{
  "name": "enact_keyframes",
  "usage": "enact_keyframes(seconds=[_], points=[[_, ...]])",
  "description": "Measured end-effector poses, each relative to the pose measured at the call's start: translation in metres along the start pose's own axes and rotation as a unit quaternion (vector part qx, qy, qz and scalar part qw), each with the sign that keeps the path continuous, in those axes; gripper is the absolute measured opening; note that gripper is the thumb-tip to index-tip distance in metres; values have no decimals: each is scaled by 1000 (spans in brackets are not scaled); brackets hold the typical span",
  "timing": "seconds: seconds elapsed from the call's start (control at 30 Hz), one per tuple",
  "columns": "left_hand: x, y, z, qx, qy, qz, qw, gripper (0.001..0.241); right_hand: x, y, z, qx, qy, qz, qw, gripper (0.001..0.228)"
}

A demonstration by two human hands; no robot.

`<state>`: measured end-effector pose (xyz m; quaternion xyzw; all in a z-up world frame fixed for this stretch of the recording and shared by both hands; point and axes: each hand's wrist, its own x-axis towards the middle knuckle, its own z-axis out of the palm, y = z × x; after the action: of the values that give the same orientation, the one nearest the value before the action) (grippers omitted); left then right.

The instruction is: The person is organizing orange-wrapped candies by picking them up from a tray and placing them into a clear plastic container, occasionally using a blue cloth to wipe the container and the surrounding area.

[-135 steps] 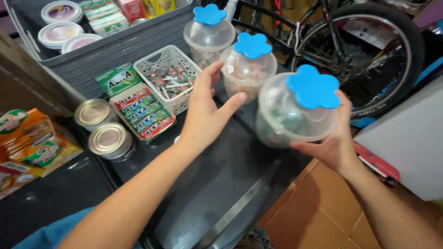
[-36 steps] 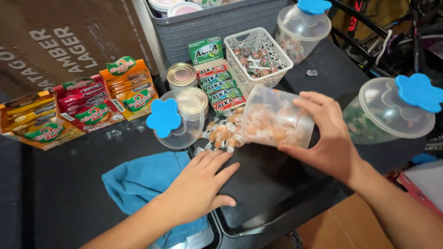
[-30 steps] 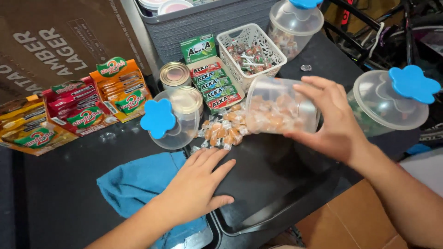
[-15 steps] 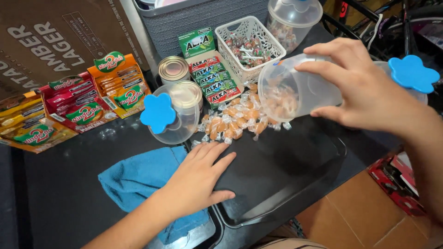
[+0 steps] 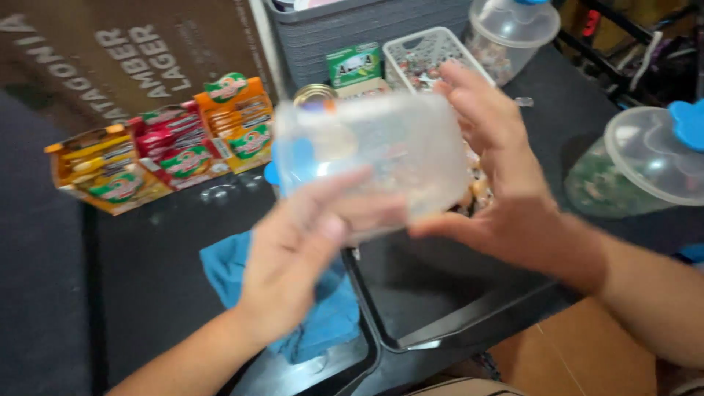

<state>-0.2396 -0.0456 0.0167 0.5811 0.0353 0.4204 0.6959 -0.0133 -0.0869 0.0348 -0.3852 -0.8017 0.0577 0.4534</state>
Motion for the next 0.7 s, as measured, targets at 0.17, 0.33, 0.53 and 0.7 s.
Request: enact_keyframes(seconds=[0.17, 0.33, 0.53, 0.7], points=[[13, 23, -21, 34, 176, 101, 979, 36, -8, -2, 83, -131, -19, -82, 988, 41], [9, 25, -13, 21, 189, 46, 981, 34, -27, -11, 156, -163, -276, -111, 941, 99], [5, 26, -10, 32, 124, 81, 989, 29, -18, 2, 161, 113, -266, 51, 956, 40], [17, 27, -21, 128, 236, 165, 949, 41, -11, -2, 91, 304, 93, 511, 798, 48]])
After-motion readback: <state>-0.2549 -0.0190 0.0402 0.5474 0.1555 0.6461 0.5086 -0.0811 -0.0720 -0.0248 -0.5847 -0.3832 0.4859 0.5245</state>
